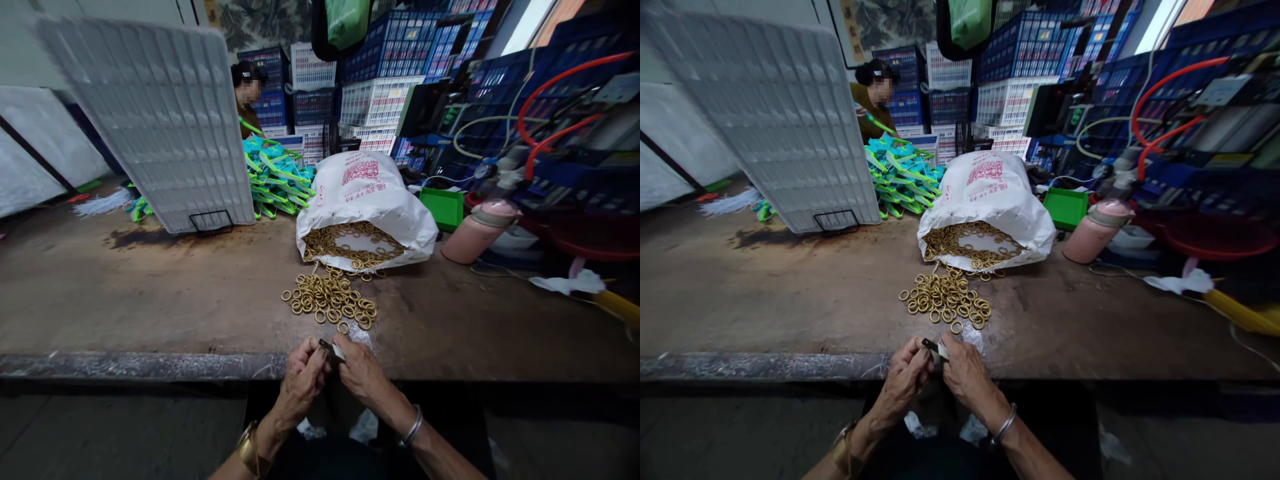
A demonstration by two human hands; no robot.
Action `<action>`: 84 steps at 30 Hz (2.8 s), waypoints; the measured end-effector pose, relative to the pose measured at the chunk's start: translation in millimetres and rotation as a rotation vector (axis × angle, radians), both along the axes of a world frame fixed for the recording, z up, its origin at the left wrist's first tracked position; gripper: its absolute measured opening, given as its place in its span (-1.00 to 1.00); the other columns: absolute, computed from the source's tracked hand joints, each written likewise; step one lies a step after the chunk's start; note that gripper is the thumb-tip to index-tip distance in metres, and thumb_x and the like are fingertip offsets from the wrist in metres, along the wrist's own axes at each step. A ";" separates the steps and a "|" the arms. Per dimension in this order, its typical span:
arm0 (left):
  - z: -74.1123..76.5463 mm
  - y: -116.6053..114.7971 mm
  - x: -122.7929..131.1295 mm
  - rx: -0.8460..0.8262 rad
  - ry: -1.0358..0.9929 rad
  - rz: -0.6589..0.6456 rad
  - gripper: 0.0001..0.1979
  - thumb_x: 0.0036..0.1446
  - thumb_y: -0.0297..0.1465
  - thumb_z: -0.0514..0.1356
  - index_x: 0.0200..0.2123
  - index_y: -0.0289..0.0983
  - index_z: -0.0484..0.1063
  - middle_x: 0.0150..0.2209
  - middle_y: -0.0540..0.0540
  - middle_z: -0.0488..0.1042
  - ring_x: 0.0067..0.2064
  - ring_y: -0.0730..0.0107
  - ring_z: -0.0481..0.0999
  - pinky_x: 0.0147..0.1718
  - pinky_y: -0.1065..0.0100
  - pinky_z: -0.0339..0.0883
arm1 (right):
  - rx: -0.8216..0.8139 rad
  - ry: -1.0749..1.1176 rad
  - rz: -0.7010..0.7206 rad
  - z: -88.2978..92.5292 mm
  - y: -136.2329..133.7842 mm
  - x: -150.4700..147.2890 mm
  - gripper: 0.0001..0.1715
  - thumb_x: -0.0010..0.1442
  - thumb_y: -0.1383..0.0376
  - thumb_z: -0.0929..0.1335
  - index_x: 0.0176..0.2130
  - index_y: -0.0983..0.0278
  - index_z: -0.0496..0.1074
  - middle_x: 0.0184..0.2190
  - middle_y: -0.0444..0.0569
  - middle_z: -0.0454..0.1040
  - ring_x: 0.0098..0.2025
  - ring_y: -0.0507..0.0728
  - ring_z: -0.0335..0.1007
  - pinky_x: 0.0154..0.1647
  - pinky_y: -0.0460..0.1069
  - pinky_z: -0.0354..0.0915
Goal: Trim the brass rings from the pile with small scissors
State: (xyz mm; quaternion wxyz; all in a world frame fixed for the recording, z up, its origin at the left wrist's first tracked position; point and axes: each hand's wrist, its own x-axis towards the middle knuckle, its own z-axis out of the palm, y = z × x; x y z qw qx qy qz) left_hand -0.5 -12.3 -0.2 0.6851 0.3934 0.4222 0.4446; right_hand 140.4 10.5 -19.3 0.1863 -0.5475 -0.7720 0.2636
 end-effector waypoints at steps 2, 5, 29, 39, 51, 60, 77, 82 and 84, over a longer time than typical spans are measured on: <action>6.2 -4.4 -0.4 -0.001 -0.054 -0.029 -0.69 0.01 -0.16 0.11 -0.51 -0.28 0.16 -0.65 0.12 0.22 -0.73 0.72 0.02 -0.77 0.57 -0.15 | 0.016 -0.076 -0.076 -2.6 2.9 5.3 -0.78 -0.07 0.48 0.14 -0.37 0.26 0.22 -0.60 -0.16 0.27 -0.57 -0.01 0.12 -0.54 -0.12 -0.07; 13.7 -6.5 -0.7 -0.026 -0.196 -0.054 -0.73 0.03 -0.19 0.10 -0.50 -0.28 0.20 -0.61 0.08 0.29 -0.72 0.70 0.07 -0.77 0.57 -0.09 | 0.031 -0.175 -0.179 -1.0 9.0 13.4 -0.80 0.01 0.46 0.14 -0.36 0.27 0.25 -0.60 -0.13 0.30 -0.57 0.00 0.17 -0.55 -0.11 -0.09; -3.7 6.5 0.3 -0.199 -0.201 0.145 -0.70 -0.09 -0.20 0.21 -0.35 -0.28 0.28 -0.55 0.05 0.30 -0.60 0.58 0.27 -0.74 0.59 0.06 | 0.055 0.232 -0.180 9.2 9.0 1.2 -0.81 0.12 0.20 0.15 -0.45 0.24 0.17 -0.56 -0.18 0.24 -0.51 0.00 0.15 -0.50 -0.12 0.09; -3.9 5.0 -4.7 0.208 0.199 0.181 -0.75 -0.01 -0.26 0.14 -0.57 -0.31 0.34 -0.59 0.03 0.29 -0.51 0.51 0.24 -0.48 0.49 0.15 | -0.175 0.496 -0.138 17.2 1.7 -14.7 -0.72 0.10 0.12 0.19 -0.48 0.27 0.19 -0.62 -0.23 0.17 -0.56 -0.05 0.09 -0.54 -0.15 0.09; -2.0 0.4 -7.7 -0.105 -0.126 -0.061 -0.69 0.02 -0.13 0.07 -0.49 -0.28 0.22 -0.63 0.11 0.19 -0.72 0.69 -0.03 -0.75 0.55 -0.16 | -0.349 0.680 -0.236 14.3 2.2 -17.8 -0.77 0.05 0.14 0.21 -0.45 0.27 0.20 -0.66 -0.25 0.19 -0.63 -0.07 0.06 -0.62 -0.16 0.06; -1.0 2.0 -0.8 -0.051 0.038 -0.018 -0.65 -0.01 -0.09 0.09 -0.53 -0.28 0.22 -0.72 0.16 0.10 -0.73 0.69 0.00 -0.76 0.56 -0.12 | -0.155 0.508 -0.158 19.1 1.4 -11.3 -0.73 0.07 0.15 0.19 -0.53 0.27 0.22 -0.63 -0.21 0.21 -0.53 -0.03 0.11 -0.51 -0.14 0.10; 7.7 6.6 2.3 -0.022 0.077 0.043 -0.62 -0.13 -0.09 0.18 -0.54 -0.28 0.17 -0.68 0.13 0.18 -0.71 0.69 0.04 -0.73 0.55 -0.11 | 0.023 -0.038 -0.010 4.2 -7.6 -1.8 -0.81 -0.09 0.49 0.14 -0.45 0.25 0.21 -0.60 -0.18 0.26 -0.55 -0.01 0.14 -0.51 -0.12 -0.04; 5.7 -1.5 -2.2 -0.024 0.082 0.007 -0.66 -0.06 -0.12 0.15 -0.53 -0.28 0.20 -0.69 0.13 0.20 -0.73 0.71 0.02 -0.76 0.56 -0.16 | 0.043 -0.208 -0.063 -4.3 -0.1 3.9 -0.77 -0.06 0.48 0.16 -0.36 0.27 0.26 -0.57 -0.12 0.33 -0.55 0.01 0.19 -0.53 -0.10 -0.10; 6.3 -5.1 -4.5 -0.034 0.020 -0.039 -0.70 -0.02 -0.15 0.13 -0.48 -0.28 0.21 -0.68 0.12 0.23 -0.74 0.70 0.04 -0.77 0.56 -0.13 | 0.069 -0.249 -0.107 -5.2 4.6 8.0 -0.77 -0.04 0.49 0.16 -0.35 0.28 0.27 -0.55 -0.10 0.35 -0.54 0.01 0.22 -0.53 -0.10 -0.11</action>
